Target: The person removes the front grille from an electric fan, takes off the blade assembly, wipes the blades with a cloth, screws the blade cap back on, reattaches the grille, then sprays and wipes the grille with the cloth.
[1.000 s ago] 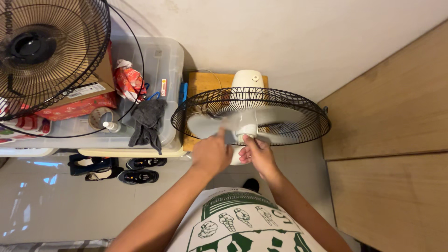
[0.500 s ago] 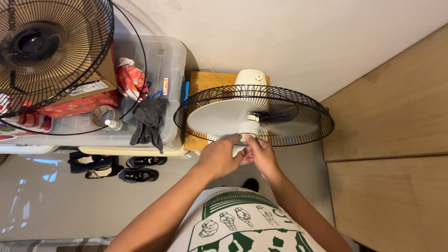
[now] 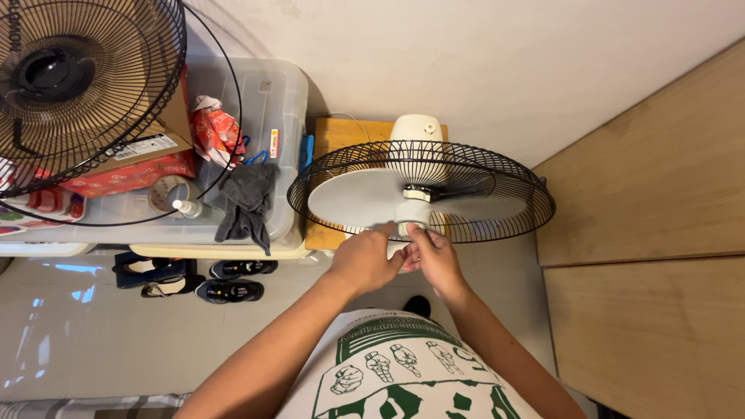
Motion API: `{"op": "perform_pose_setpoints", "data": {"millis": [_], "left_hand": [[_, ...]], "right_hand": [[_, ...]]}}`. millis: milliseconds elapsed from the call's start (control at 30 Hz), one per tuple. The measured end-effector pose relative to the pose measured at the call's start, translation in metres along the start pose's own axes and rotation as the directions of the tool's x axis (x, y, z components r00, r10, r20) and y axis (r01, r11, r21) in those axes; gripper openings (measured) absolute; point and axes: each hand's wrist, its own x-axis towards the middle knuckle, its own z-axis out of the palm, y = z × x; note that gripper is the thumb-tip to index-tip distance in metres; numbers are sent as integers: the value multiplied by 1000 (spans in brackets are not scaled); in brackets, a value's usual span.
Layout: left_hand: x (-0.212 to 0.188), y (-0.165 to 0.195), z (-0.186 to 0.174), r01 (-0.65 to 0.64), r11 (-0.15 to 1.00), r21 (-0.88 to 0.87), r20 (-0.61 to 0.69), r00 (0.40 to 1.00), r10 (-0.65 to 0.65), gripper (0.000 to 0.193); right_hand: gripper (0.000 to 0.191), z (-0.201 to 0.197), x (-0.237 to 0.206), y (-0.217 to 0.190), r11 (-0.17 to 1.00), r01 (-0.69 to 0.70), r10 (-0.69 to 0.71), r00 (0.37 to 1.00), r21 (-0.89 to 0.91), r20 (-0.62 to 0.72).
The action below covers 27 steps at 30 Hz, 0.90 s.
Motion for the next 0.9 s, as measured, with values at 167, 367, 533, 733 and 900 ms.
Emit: {"op": "perform_pose_setpoints", "data": {"millis": [167, 367, 533, 733, 900], "left_hand": [[2, -2, -1, 87, 996, -22, 51, 995, -86, 61], [11, -7, 7, -49, 981, -188, -104, 994, 29, 58], [15, -10, 4, 19, 949, -315, -50, 998, -37, 43], [9, 0, 6, -148, 883, -446, -56, 989, 137, 83], [5, 9, 19, -386, 794, -471, -128, 920, 371, 49]], "right_hand": [[45, 0, 1, 1, 1000, 4, -4, 1000, -9, -4], [45, 2, 1, -1, 1000, 14, -15, 1000, -15, -14], [47, 3, -1, -6, 1000, -11, 10, 1000, -10, -17], [35, 2, 0, 0, 989, 144, -146, 988, 41, 48], [19, 1, -1, 4, 970, 216, -226, 971, 111, 80]]}}
